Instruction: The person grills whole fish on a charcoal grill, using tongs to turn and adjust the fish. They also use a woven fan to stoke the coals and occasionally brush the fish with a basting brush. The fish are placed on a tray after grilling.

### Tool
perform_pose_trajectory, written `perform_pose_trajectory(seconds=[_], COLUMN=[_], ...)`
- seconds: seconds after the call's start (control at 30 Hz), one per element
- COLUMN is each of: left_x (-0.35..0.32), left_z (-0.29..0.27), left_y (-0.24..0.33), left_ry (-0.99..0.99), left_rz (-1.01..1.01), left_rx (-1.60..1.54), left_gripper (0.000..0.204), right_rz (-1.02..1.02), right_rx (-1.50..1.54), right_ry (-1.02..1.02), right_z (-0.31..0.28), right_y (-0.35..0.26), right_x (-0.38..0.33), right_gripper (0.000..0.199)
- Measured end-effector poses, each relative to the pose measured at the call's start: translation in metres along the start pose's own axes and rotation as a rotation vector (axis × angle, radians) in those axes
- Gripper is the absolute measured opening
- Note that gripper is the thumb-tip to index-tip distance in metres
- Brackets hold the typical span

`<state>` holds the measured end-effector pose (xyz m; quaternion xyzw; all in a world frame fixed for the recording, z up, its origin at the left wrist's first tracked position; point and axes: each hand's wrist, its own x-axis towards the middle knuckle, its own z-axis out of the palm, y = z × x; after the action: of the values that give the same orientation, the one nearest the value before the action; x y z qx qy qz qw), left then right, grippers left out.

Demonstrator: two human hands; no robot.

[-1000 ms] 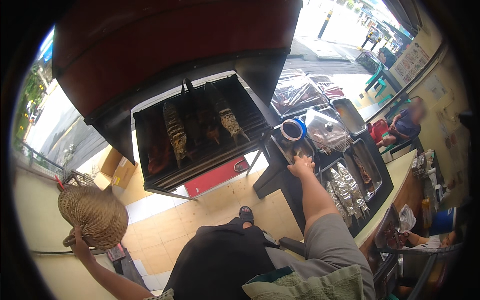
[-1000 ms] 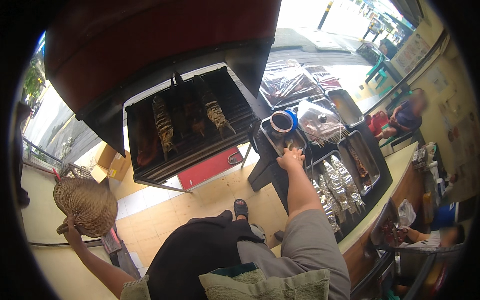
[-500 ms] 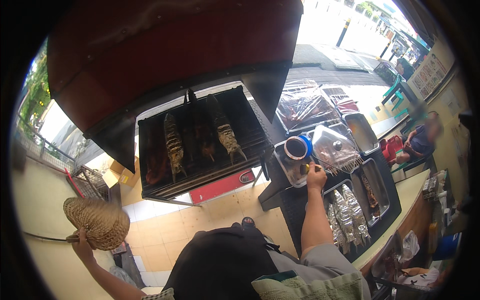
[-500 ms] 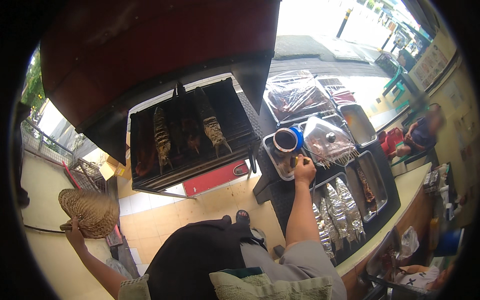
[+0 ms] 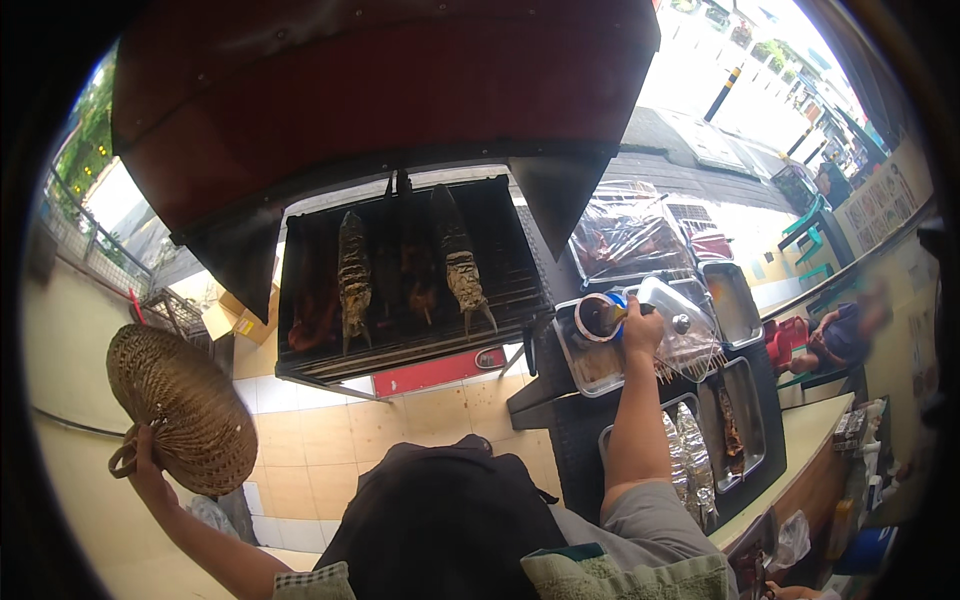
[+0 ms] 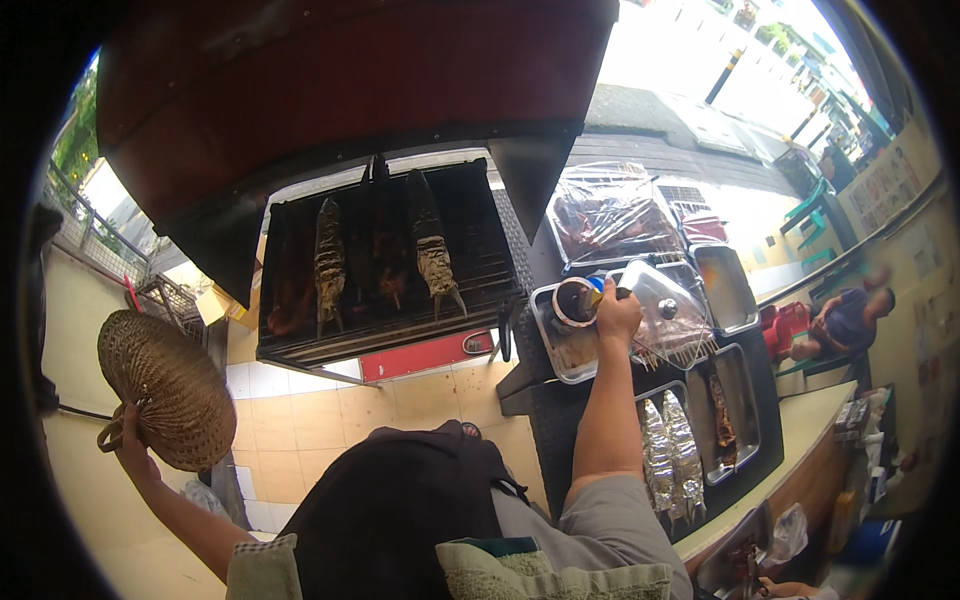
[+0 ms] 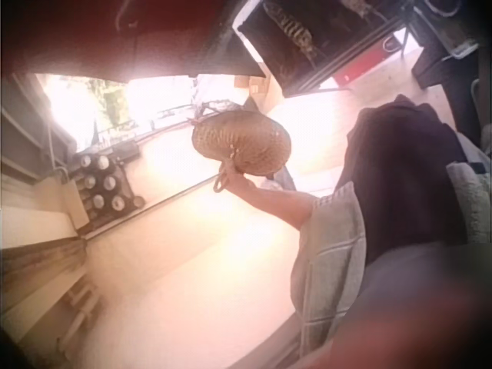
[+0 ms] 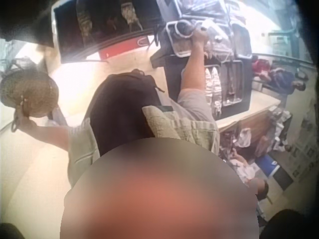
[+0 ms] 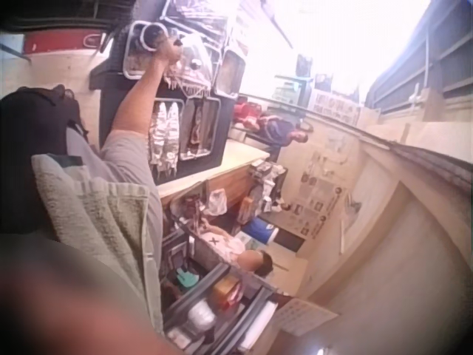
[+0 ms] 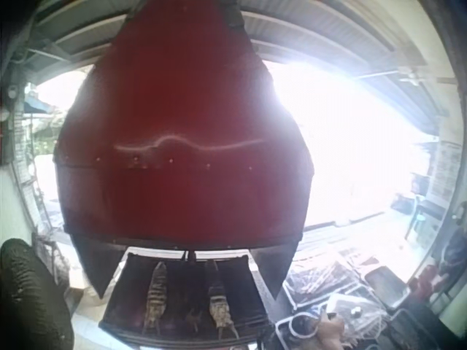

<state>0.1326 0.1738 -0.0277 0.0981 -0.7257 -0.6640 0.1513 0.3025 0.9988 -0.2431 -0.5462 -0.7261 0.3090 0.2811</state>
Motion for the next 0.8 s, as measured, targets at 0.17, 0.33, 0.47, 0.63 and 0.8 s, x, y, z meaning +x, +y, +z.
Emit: perform_pose_trajectory(seconds=[0.17,0.33,0.47,0.63,0.8], left_x=[-0.032,0.017,0.059,0.070,0.114], left_z=[-0.021,-0.042,-0.041,-0.065,-0.086], left_y=[0.031,0.014,-0.034,-0.035,-0.047], left_ry=[-0.390,-0.892,0.083,-0.019,-1.002], left_rz=[0.205,0.180,-0.051,-0.073,0.207], left_rx=[-0.769,-1.241,-0.472,-0.324,-1.653], left_gripper=[0.031,0.026,0.023,0.037,0.043], right_rz=[0.681,0.879,0.881,0.571,0.065], right_rx=[0.909,1.237,1.131,1.178,1.317], right_ry=[0.015,0.061,0.203,0.035,-0.419], right_z=[-0.005,0.001,-0.015,-0.050,-0.022], right_y=[0.030,0.067,0.069,-0.008,-0.149], right_x=[-0.038,-0.092,-0.120,-0.173,-0.249], right_gripper=[0.031,0.032,0.031,0.036,0.030])
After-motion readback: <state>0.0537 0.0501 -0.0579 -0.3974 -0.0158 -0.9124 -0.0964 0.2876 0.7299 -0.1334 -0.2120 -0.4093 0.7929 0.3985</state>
